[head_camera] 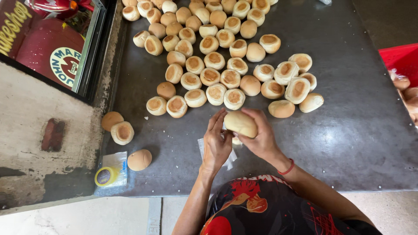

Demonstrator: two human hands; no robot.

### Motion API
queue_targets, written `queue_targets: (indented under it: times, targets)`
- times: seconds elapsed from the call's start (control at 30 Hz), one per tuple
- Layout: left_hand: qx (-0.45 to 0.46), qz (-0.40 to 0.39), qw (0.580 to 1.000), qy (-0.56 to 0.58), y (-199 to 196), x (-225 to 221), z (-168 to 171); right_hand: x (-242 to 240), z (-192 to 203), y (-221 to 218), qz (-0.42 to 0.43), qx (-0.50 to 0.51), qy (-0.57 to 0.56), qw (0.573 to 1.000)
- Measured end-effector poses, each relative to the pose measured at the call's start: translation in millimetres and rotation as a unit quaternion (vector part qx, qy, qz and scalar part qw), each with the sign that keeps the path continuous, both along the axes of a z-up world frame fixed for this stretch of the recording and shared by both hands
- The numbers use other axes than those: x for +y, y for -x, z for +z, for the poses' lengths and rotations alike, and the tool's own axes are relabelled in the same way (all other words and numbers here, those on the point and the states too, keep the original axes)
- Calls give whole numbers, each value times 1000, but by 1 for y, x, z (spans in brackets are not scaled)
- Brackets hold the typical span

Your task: The person picks up bread buns from a metal table and places them into clear plastic bags by hand.

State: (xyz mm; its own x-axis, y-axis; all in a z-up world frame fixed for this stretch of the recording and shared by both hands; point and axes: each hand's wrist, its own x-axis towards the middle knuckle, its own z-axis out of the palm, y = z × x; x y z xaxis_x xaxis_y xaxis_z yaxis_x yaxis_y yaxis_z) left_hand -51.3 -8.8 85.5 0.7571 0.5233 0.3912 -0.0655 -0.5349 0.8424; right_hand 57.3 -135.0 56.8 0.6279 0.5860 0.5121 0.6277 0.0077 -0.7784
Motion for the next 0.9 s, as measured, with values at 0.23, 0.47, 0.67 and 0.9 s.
queue_targets:
  times: [0.23,0.47,0.67,0.9]
  targets:
    - [115,-15,976,-186,-2,-14,-17,11,-23,0,-14,-73,100,992]
    - [10,13,992,-129,6,2,-10,-3,-3,-11,108,-53,186,975]
    - [-39,-44,991,-118,15,18,25,-11,14,-31,140,-68,219,963]
    - [122,-54,984,-122,28,32,30,-29,42,-44,161,205,358,897]
